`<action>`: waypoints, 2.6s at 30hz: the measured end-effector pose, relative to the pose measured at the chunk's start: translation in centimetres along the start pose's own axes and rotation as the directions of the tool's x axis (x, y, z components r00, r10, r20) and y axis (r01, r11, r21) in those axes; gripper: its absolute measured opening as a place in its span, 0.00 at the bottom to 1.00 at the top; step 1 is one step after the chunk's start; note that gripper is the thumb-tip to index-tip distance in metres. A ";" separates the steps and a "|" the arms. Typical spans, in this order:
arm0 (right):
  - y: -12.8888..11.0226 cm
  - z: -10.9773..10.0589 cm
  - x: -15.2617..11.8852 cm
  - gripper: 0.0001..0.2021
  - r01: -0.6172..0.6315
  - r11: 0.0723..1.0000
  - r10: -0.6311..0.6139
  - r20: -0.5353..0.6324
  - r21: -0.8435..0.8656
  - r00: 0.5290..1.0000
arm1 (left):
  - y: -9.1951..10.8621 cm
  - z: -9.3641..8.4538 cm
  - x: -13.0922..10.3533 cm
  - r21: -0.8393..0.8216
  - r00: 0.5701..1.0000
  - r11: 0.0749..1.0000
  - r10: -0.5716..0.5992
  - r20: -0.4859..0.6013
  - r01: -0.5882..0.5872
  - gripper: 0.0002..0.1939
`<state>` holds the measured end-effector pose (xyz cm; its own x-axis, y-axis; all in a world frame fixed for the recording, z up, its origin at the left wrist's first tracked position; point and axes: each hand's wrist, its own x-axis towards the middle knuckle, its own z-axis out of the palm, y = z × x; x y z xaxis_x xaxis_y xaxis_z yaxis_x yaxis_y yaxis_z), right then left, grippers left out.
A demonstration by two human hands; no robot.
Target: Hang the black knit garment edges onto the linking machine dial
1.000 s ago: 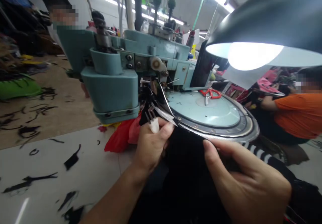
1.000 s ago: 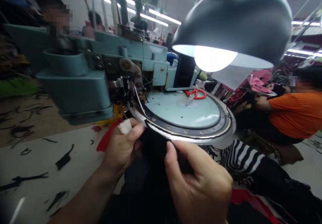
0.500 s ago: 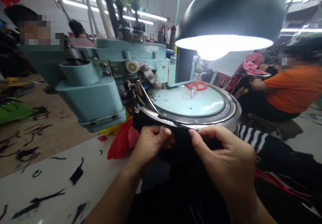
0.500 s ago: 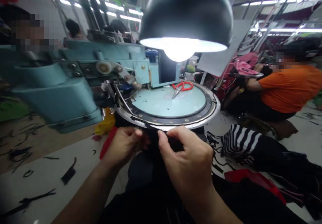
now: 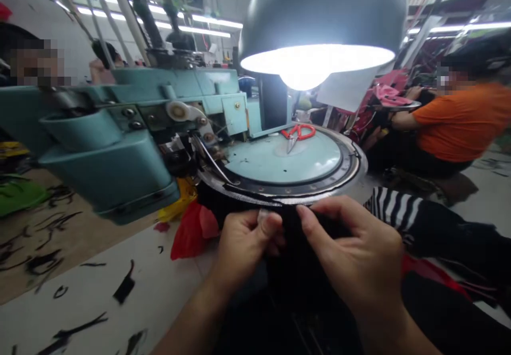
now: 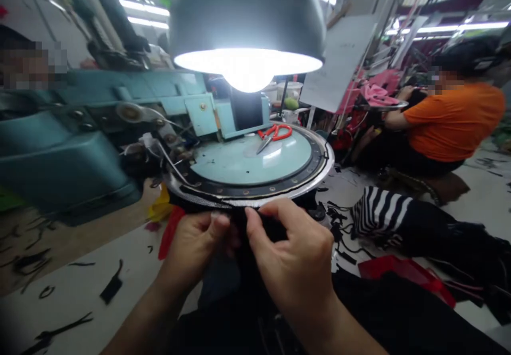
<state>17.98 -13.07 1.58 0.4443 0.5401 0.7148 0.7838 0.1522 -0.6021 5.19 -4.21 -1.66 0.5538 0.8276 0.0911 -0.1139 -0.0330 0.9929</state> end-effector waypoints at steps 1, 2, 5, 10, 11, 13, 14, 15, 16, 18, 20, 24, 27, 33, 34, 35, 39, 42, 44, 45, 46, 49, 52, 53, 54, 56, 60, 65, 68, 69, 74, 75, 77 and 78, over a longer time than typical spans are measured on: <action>0.4 -0.3 0.0 0.04 -0.011 1.000 0.011 0.000 -0.005 1.000 | 0.0 0.2 0.1 0.018 1.000 1.000 0.009 0.006 -0.009 0.28; 1.0 -0.6 0.0 0.03 -0.033 0.999 0.033 -0.002 -0.020 0.999 | -0.1 0.4 0.2 0.033 1.000 0.999 0.014 0.010 -0.014 0.28; 4.0 -2.4 -0.5 0.02 -0.163 0.984 0.165 0.024 -0.064 0.986 | -0.1 0.8 0.9 0.052 1.000 0.999 0.006 -0.021 -0.005 0.29; 8.0 -5.7 -0.6 0.06 -0.439 0.873 0.377 0.277 0.213 0.884 | 0.1 1.4 0.8 0.009 0.991 0.992 -0.126 -0.038 0.126 0.31; 8.2 -6.1 -0.3 0.07 -0.473 0.836 0.387 0.312 0.279 0.868 | 0.1 1.6 0.5 -0.014 0.987 0.989 -0.147 -0.057 0.147 0.31; 8.1 -6.4 0.6 0.08 -0.474 0.814 0.340 0.385 0.337 0.858 | 0.0 2.0 -0.5 -0.049 0.979 0.984 -0.174 -0.109 0.169 0.30; 8.1 -6.3 1.1 0.08 -0.440 0.834 0.291 0.411 0.333 0.864 | -0.1 2.3 -1.0 -0.054 0.975 0.984 -0.176 -0.134 0.170 0.30; 8.0 -6.2 1.5 0.07 -0.390 0.863 0.239 0.420 0.321 0.875 | -0.1 2.6 -1.3 -0.049 0.974 0.986 -0.168 -0.152 0.162 0.30; 7.9 -6.1 1.8 0.06 -0.338 0.891 0.202 0.401 0.304 0.894 | -0.2 2.9 -1.6 -0.032 0.975 0.988 -0.153 -0.161 0.150 0.29; 7.9 -5.7 2.2 0.05 -0.264 0.927 0.185 0.289 0.264 0.939 | -0.1 3.5 -1.7 0.014 0.977 0.992 -0.120 -0.177 0.124 0.29; 8.0 -5.4 2.4 0.05 -0.269 0.931 0.223 0.201 0.246 0.954 | 0.0 4.2 -1.3 0.046 0.974 0.993 -0.093 -0.207 0.105 0.29; 8.7 -4.9 2.5 0.09 -0.307 0.909 0.250 0.219 0.283 0.943 | 0.2 5.4 0.0 0.032 0.973 0.993 -0.109 -0.204 0.117 0.31; 9.5 -4.6 2.5 0.13 -0.391 0.865 0.280 0.342 0.314 0.897 | 0.3 5.7 0.5 0.037 0.968 0.993 -0.101 -0.228 0.112 0.31; 10.1 -4.5 2.8 0.14 -0.467 0.768 0.219 0.506 0.437 0.834 | 0.8 7.2 -0.5 -0.066 0.937 0.974 -0.225 -0.267 0.215 0.32; 10.1 -4.6 3.0 0.12 -0.368 0.830 0.187 0.412 0.419 0.892 | 0.8 7.7 -0.6 -0.078 0.938 0.973 -0.231 -0.259 0.218 0.32; 10.3 -4.6 3.2 0.10 -0.274 0.885 0.156 0.313 0.377 0.937 | 0.7 8.2 -0.6 -0.073 0.941 0.975 -0.224 -0.253 0.212 0.31; 11.4 -4.9 4.0 0.09 -0.324 0.875 0.189 0.363 0.359 0.912 | 0.3 9.3 0.3 0.050 0.948 0.987 -0.134 -0.290 0.155 0.32; 11.6 -4.8 4.3 0.12 -0.524 0.702 0.181 0.590 0.483 0.787 | 0.3 9.7 0.3 0.052 0.939 0.985 -0.142 -0.314 0.166 0.31; 11.3 -4.7 4.3 0.10 -0.435 0.733 0.123 0.527 0.524 0.841 | 0.4 10.3 0.1 0.051 0.942 0.987 -0.131 -0.307 0.154 0.30; 11.2 -4.6 4.4 0.07 -0.339 0.781 0.090 0.443 0.524 0.892 | 0.4 10.6 0.1 0.061 0.946 0.988 -0.116 -0.303 0.141 0.30; 11.1 -4.5 4.4 0.05 -0.240 0.829 0.060 0.347 0.504 0.936 | 0.4 11.0 0.3 0.079 0.948 0.989 -0.095 -0.304 0.125 0.30; 12.1 -4.1 4.2 0.04 -0.173 0.899 0.075 0.247 0.403 0.966 | 0.1 11.6 1.1 0.141 0.944 0.986 -0.037 -0.329 0.087 0.28; 13.5 -4.0 3.9 0.08 -0.446 0.744 0.148 0.528 0.498 0.836 | -0.1 11.7 1.3 0.131 0.937 0.983 -0.074 -0.342 0.126 0.28; 13.6 -4.1 3.9 0.10 -0.505 0.680 0.120 0.598 0.532 0.792 | -0.1 11.8 1.1 0.117 0.934 0.982 -0.097 -0.344 0.145 0.28; 13.5 -4.2 4.0 0.10 -0.515 0.651 0.086 0.620 0.558 0.780 | 0.0 12.0 0.9 0.107 0.931 0.983 -0.104 -0.351 0.150 0.28; 12.8 -4.5 4.4 0.09 -0.416 0.696 0.040 0.547 0.585 0.836 | 0.0 12.5 0.7 0.105 0.930 0.986 -0.083 -0.358 0.128 0.28; 12.5 -4.3 5.4 0.04 -0.254 0.804 0.092 0.310 0.537 0.946 | -0.1 13.1 1.7 0.149 0.922 0.987 -0.004 -0.388 0.067 0.28; 16.5 -3.4 4.7 0.10 -0.471 0.751 0.158 0.566 0.463 0.809 | 0.0 13.1 2.2 0.147 0.915 0.985 -0.021 -0.402 0.088 0.28; 17.0 -4.4 4.7 0.11 -0.396 0.770 0.027 0.595 0.500 0.803 | 0.4 13.6 1.3 0.135 0.919 0.987 -0.023 -0.393 0.083 0.28; 16.7 -4.9 4.9 0.10 -0.339 0.787 -0.013 0.563 0.516 0.826 | 0.5 13.8 1.1 0.136 0.921 0.988 -0.014 -0.389 0.073 0.28; 14.9 -6.4 7.1 0.03 -0.150 0.835 -0.030 0.316 0.530 0.948 | 0.3 14.5 1.9 0.148 0.908 0.988 0.017 -0.419 0.049 0.27; 14.9 -6.4 7.4 0.03 -0.136 0.847 -0.034 0.307 0.513 0.951 | 0.2 14.6 2.2 0.152 0.901 0.988 0.029 -0.433 0.041 0.27; 15.0 -6.2 7.8 0.02 -0.121 0.862 -0.049 0.318 0.493 0.947 | 0.0 14.8 2.5 0.140 0.896 0.990 0.037 -0.443 0.028 0.27; 15.1 -6.1 7.8 0.02 -0.118 0.861 -0.055 0.322 0.494 0.945 | 0.0 15.0 2.6 0.124 0.897 0.992 0.034 -0.441 0.023 0.27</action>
<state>35.92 -11.62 0.27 0.2369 0.7688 0.5940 0.4080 0.4761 -0.7790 18.97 -10.48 -0.31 0.1290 0.9882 0.0821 0.0025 -0.0831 0.9965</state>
